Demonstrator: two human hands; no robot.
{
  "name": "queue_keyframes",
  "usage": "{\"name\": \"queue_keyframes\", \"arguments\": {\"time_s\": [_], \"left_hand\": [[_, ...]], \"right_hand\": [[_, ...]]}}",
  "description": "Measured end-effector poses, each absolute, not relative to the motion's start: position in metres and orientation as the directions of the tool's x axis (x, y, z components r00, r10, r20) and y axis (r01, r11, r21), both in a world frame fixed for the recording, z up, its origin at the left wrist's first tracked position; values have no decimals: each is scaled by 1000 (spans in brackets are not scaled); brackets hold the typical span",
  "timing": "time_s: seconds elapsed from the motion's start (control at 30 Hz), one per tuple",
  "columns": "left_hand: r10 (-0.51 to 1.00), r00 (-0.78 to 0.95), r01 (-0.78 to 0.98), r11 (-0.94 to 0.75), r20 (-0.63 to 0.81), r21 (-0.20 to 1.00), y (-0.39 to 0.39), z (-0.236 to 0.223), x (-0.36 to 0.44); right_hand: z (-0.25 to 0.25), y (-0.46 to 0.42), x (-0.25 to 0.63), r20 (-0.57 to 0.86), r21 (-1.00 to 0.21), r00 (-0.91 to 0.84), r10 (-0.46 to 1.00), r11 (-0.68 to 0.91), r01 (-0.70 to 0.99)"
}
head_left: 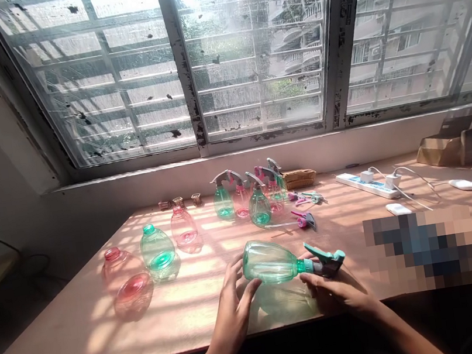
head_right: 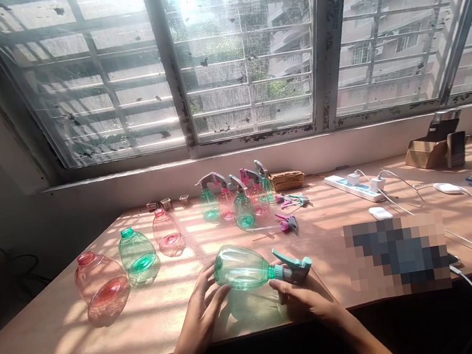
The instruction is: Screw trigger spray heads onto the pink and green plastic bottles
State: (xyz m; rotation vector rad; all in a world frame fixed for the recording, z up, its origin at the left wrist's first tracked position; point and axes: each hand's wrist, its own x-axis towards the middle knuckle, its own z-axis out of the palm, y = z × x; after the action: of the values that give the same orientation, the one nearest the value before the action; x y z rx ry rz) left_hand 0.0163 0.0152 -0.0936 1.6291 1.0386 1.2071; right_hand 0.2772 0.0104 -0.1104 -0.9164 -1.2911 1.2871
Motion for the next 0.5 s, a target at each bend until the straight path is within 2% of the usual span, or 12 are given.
{"name": "queue_keyframes", "arguments": {"time_s": [0.13, 0.2, 0.37, 0.5], "left_hand": [[910, 205, 236, -404, 361, 884, 17, -93, 16], [912, 204, 238, -399, 356, 885, 16, -90, 17], [946, 181, 100, -291, 270, 951, 13, -87, 18], [934, 194, 131, -328, 300, 936, 16, -92, 17]], "right_hand": [[-117, 16, 276, 153, -965, -119, 981, 122, -230], [-115, 15, 276, 165, -972, -137, 977, 138, -188], [-102, 7, 277, 183, -983, -194, 964, 183, -21], [-107, 9, 277, 180, -984, -169, 969, 174, -50]]}}
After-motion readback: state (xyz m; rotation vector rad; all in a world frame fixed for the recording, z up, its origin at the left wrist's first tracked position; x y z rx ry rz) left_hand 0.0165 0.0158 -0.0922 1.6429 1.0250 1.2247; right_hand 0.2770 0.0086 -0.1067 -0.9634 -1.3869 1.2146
